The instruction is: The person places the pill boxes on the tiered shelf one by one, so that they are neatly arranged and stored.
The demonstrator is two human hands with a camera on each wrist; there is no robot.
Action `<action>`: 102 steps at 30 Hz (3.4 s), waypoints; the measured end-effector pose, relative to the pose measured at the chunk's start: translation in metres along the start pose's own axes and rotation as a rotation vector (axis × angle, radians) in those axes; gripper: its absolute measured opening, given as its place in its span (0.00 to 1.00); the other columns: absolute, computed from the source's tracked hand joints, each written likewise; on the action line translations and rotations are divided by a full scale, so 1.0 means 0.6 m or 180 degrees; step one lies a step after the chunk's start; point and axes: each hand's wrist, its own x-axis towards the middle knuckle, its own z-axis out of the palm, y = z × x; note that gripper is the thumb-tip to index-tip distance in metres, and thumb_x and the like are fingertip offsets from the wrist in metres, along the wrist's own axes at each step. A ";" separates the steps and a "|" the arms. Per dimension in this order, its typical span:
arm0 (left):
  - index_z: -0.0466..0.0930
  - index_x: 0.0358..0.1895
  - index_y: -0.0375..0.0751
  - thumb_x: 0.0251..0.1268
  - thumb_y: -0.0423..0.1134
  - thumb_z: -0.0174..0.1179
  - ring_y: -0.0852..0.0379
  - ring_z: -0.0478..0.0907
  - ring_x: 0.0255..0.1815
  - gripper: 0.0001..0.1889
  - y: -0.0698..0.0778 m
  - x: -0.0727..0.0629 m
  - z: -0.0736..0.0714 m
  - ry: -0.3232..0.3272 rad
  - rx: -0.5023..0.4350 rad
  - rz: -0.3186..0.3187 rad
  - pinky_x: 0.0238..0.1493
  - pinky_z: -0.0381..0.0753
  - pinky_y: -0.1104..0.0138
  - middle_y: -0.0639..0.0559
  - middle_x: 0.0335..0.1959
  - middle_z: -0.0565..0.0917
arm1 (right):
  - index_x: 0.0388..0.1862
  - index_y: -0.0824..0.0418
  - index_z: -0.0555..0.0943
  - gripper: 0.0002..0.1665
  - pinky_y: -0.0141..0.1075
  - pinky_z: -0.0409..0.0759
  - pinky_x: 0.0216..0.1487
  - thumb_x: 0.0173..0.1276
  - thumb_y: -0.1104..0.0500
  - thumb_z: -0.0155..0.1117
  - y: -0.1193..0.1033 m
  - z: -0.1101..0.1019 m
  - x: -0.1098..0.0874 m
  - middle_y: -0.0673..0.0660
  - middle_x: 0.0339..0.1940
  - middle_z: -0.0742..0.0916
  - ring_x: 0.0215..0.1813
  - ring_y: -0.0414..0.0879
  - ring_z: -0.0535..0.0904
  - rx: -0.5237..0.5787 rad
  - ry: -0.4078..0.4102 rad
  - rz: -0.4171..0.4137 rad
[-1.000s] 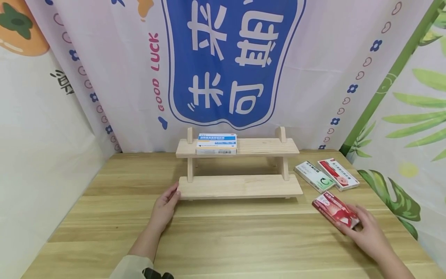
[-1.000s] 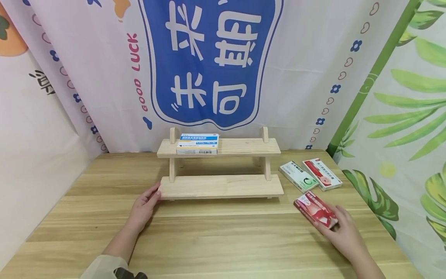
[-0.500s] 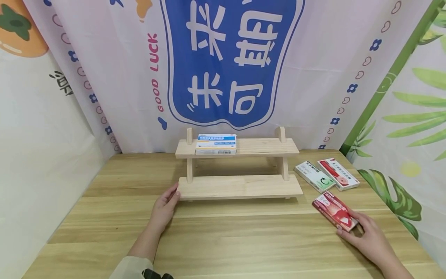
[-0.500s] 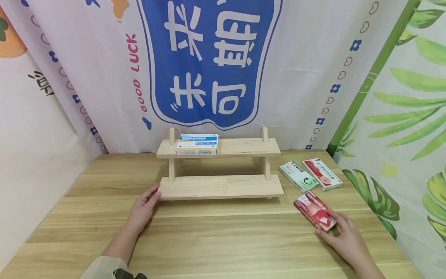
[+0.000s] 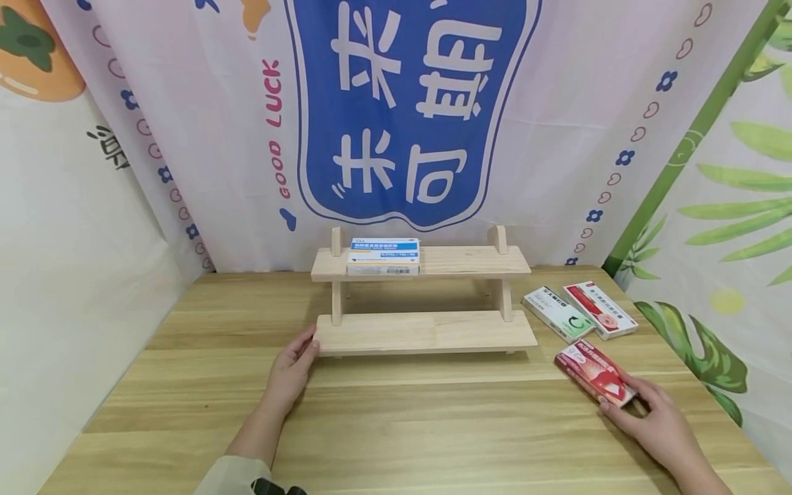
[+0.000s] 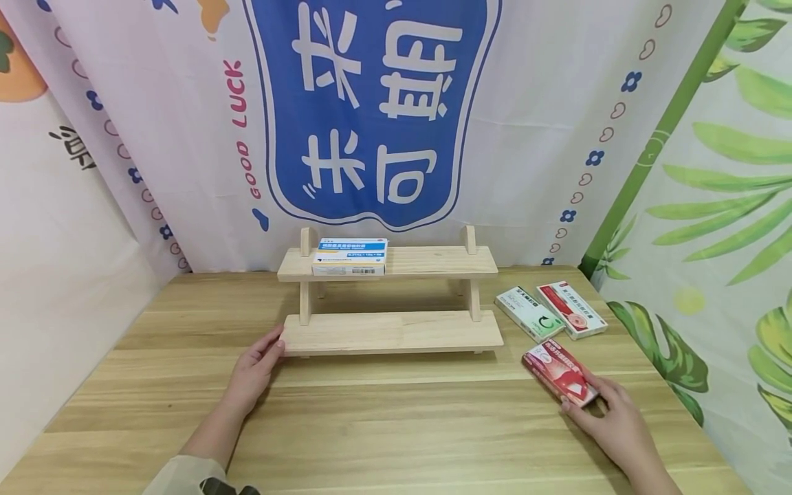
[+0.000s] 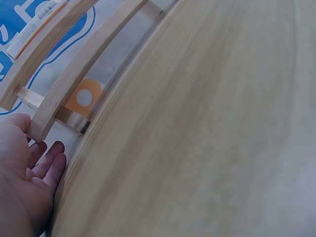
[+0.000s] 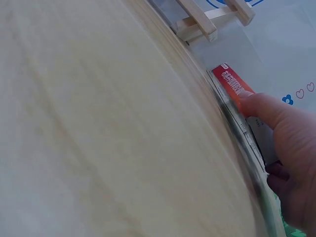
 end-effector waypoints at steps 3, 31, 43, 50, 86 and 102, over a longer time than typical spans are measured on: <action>0.64 0.72 0.37 0.77 0.39 0.49 0.49 0.63 0.74 0.24 0.000 -0.001 -0.001 0.0002 0.0013 0.0003 0.61 0.69 0.85 0.42 0.75 0.64 | 0.71 0.70 0.66 0.50 0.72 0.69 0.54 0.60 0.42 0.72 -0.003 -0.002 0.001 0.79 0.63 0.69 0.61 0.76 0.65 0.0059 0.0066 0.0018; 0.65 0.71 0.36 0.77 0.37 0.50 0.49 0.63 0.74 0.24 -0.001 -0.003 0.001 0.0033 -0.0073 0.0018 0.57 0.70 0.89 0.41 0.75 0.65 | 0.74 0.66 0.63 0.48 0.73 0.68 0.54 0.64 0.43 0.68 -0.104 -0.067 0.068 0.78 0.68 0.67 0.63 0.78 0.64 0.0437 0.0130 -0.0239; 0.65 0.72 0.38 0.77 0.39 0.49 0.49 0.63 0.74 0.24 0.000 -0.001 -0.001 0.0016 0.0026 0.0012 0.69 0.68 0.70 0.42 0.75 0.65 | 0.75 0.61 0.63 0.47 0.71 0.68 0.53 0.64 0.41 0.67 -0.167 -0.091 0.114 0.77 0.69 0.66 0.65 0.74 0.63 0.0322 0.0127 -0.0446; 0.65 0.72 0.38 0.77 0.39 0.49 0.49 0.64 0.74 0.24 0.001 -0.001 -0.002 0.0029 0.0032 0.0014 0.69 0.69 0.71 0.42 0.75 0.65 | 0.76 0.59 0.62 0.47 0.69 0.72 0.50 0.65 0.38 0.65 -0.206 -0.090 0.141 0.74 0.70 0.67 0.65 0.70 0.63 0.0310 0.0026 -0.0529; 0.66 0.71 0.39 0.77 0.39 0.50 0.49 0.64 0.73 0.23 0.000 -0.004 -0.001 0.0060 0.0046 0.0020 0.70 0.68 0.68 0.41 0.74 0.66 | 0.75 0.52 0.65 0.49 0.69 0.66 0.67 0.59 0.36 0.69 -0.352 0.004 0.213 0.63 0.75 0.66 0.72 0.65 0.62 0.0579 -0.0532 -0.0738; 0.65 0.72 0.39 0.77 0.40 0.49 0.49 0.64 0.74 0.24 0.004 -0.006 -0.001 0.0045 0.0047 -0.0009 0.71 0.68 0.65 0.41 0.74 0.66 | 0.76 0.54 0.63 0.47 0.73 0.55 0.72 0.63 0.38 0.66 -0.356 0.011 0.224 0.64 0.81 0.55 0.78 0.69 0.50 0.0579 -0.0637 -0.0757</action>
